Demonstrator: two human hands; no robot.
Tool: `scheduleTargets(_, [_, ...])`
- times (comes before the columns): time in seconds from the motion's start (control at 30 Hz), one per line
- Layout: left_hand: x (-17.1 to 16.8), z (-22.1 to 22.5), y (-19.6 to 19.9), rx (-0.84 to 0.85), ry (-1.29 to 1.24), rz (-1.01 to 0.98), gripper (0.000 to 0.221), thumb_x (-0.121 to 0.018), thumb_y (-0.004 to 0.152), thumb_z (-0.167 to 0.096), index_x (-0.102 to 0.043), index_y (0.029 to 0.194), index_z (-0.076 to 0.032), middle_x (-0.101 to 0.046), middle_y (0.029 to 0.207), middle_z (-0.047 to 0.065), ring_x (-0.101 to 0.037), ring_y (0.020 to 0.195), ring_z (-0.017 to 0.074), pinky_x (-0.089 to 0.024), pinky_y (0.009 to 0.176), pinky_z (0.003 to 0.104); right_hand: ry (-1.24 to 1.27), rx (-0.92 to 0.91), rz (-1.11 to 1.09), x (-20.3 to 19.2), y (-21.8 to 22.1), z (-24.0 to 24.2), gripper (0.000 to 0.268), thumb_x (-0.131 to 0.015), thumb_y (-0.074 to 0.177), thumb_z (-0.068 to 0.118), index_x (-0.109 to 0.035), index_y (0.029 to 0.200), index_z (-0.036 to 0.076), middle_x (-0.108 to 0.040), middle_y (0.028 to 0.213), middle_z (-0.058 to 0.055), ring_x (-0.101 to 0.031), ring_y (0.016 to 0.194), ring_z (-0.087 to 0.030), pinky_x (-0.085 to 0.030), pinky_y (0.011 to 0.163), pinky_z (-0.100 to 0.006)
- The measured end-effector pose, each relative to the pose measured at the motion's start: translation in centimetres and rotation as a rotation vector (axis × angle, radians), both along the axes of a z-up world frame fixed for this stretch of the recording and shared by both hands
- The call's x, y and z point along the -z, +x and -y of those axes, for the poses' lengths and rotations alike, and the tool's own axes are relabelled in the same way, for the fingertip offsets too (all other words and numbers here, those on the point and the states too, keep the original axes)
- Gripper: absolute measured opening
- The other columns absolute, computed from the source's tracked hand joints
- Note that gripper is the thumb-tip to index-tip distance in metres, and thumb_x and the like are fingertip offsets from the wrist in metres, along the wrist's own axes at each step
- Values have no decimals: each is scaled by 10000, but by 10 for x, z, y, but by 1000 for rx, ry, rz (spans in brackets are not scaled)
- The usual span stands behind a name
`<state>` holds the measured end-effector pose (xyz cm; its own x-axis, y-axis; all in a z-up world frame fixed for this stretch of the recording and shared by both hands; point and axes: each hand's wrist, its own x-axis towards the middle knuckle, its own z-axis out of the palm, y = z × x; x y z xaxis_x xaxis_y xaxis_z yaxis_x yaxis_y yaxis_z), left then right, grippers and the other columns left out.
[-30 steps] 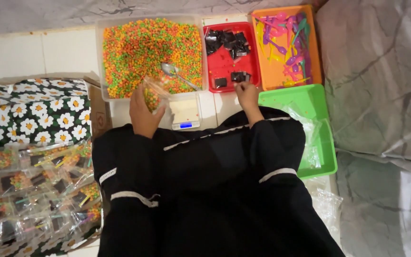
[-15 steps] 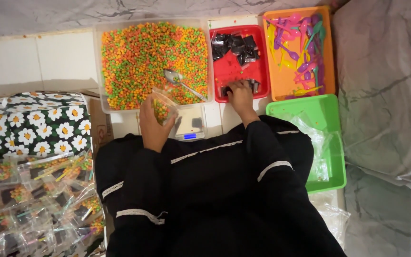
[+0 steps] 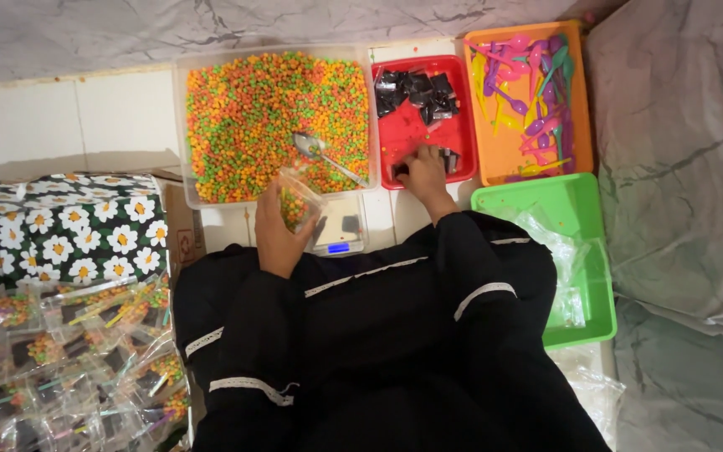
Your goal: The person fills small plastic bags with colorful round candies using a spoon, weighs each bag on a scale, and places the filled bags into a floral-patterned basket.
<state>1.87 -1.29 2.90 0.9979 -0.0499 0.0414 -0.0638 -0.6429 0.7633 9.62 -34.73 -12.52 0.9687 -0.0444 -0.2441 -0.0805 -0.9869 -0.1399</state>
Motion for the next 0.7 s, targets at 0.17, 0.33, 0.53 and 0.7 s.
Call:
scheduleTargets(0.17, [-1, 1, 0, 18, -17, 10, 969, -903, 824, -227, -311, 1564, -23, -465, 1424, 238, -492, 1358, 470, -444, 1092, 613, 87, 49, 228, 17, -3, 6, 207, -833, 809, 297, -778, 956, 161, -611, 1080, -58, -533, 1135, -285, -522, 917, -407])
scheduleTargets(0.33, [11, 3, 0, 4, 15, 61, 991, -930, 768, -257, -358, 1541, -19, -493, 1404, 257, -519, 1326, 486, -462, 1070, 618, 262, 179, 331, 22, -27, 2, 164, -858, 794, 223, -750, 890, 147, -658, 937, -70, -635, 987, -315, -547, 878, -417])
scheduleTargets(0.53, [38, -3, -4, 12, 35, 157, 992, -930, 768, -291, -370, 1540, -21, -490, 1409, 244, -513, 1337, 476, -447, 1095, 576, 331, 342, 304, 28, -52, -17, 139, -853, 785, 228, -733, 819, 166, -674, 868, -59, -646, 965, -317, -555, 855, -448])
scheduleTargets(0.7, [24, 0, -18, 19, -113, 101, 1117, -929, 748, -225, -247, 1620, -70, -435, 1486, 262, -413, 1417, 525, -377, 1126, 660, 524, 460, 256, 28, -78, -15, 176, -847, 798, 325, -747, 840, 186, -734, 847, -69, -699, 917, -326, -563, 793, -454])
